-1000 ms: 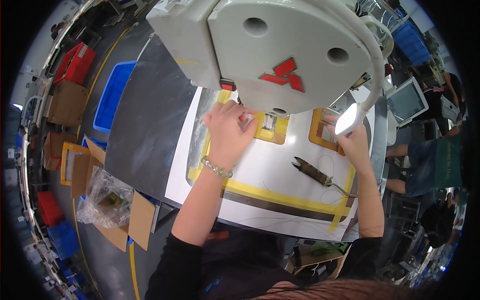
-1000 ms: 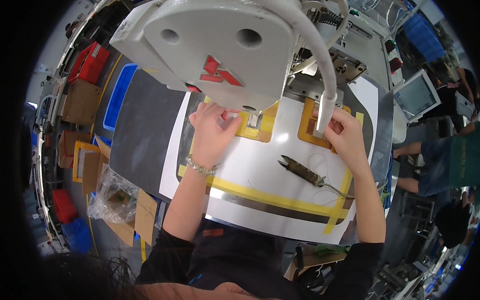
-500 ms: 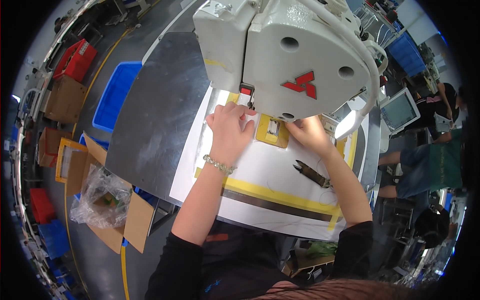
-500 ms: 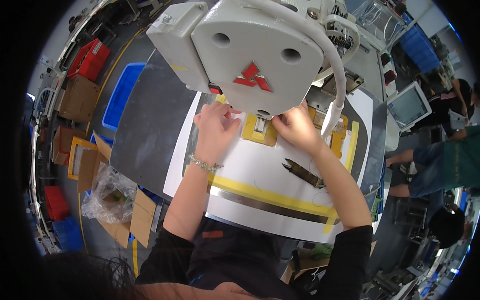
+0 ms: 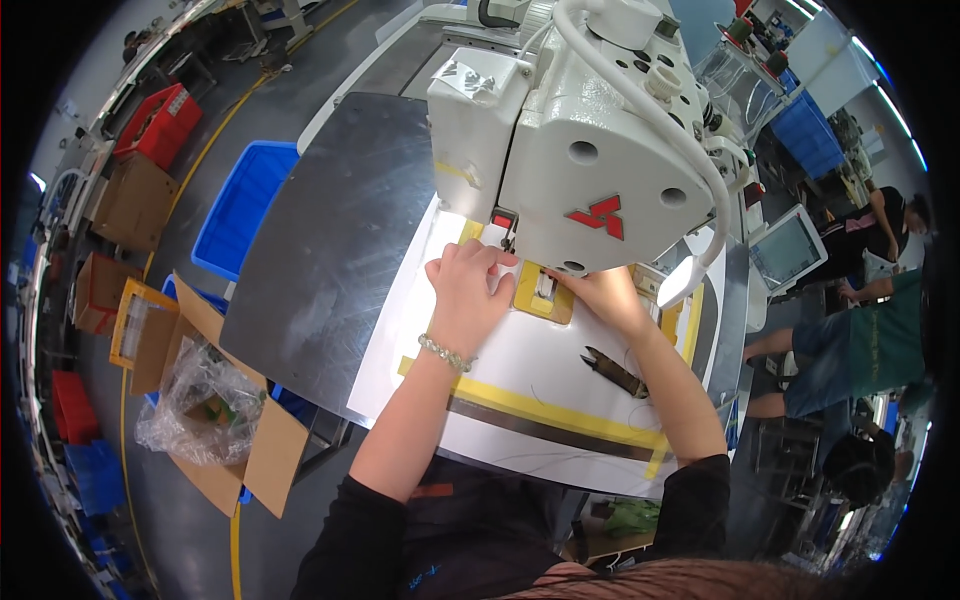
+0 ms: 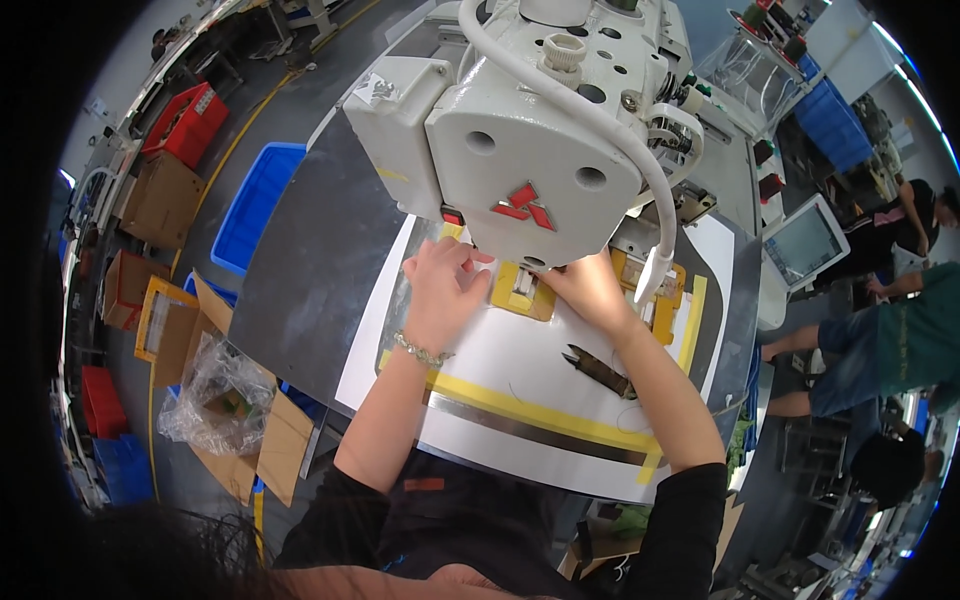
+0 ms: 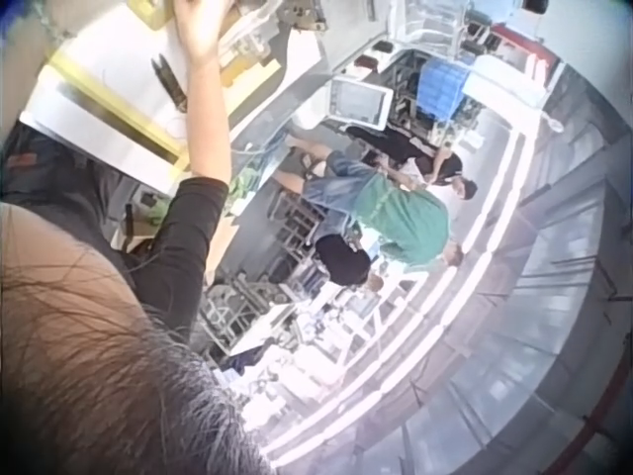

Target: Sewing pieces of leather and fabric together using an industrial sewing machine.

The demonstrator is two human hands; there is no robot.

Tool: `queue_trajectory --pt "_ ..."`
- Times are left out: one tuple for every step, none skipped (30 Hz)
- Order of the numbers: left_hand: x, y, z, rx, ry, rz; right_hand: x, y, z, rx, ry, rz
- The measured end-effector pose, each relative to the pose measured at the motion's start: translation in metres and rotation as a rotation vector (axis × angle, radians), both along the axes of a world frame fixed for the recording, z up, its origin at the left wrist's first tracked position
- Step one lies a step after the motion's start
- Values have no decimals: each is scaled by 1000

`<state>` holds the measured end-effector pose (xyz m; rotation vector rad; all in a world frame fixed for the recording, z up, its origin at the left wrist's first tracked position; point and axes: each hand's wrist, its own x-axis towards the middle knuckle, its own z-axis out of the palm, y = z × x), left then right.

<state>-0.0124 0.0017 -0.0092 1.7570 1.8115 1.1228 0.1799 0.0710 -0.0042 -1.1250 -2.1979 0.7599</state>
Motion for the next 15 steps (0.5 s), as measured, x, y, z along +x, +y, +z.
queue_trajectory --pt "2 0 1 -8 -9 -2 1 -1 1 30 -10 -12" --pt "4 0 2 -16 -18 -4 2 -2 4 33 -11 -11" --pt "4 -1 2 -16 -16 -2 1 -4 7 -41 16 -44" --pt "5 -2 2 1 -10 -5 2 -7 9 -115 42 -77" --pt "6 -3 1 17 -4 -8 3 -9 8 -115 44 -76" --pt "8 -3 1 19 -3 -7 4 -12 8 -114 84 -66" --pt "9 -4 0 28 3 -19 5 -15 9 -113 124 -55" --pt "12 -4 -1 37 9 -32 5 -19 11 -111 125 -53" --pt "16 -4 -3 41 10 -33 6 -25 14 -241 42 -96" --pt "20 -3 -6 88 -23 -38 6 -30 16 -370 -42 -139" --pt "24 -2 -7 136 -55 -43 6 -32 8 -314 11 -122" --pt "27 -1 -7 139 -54 -43 5 -35 11 -311 12 -121" --pt "30 0 -8 126 -51 -42 1 -39 16 -246 13 -107" --pt "30 1 -8 113 -49 -40 -2 -42 18 -181 14 -93" --pt "31 2 -7 118 -51 -39 -3 -44 16 -167 48 -88"
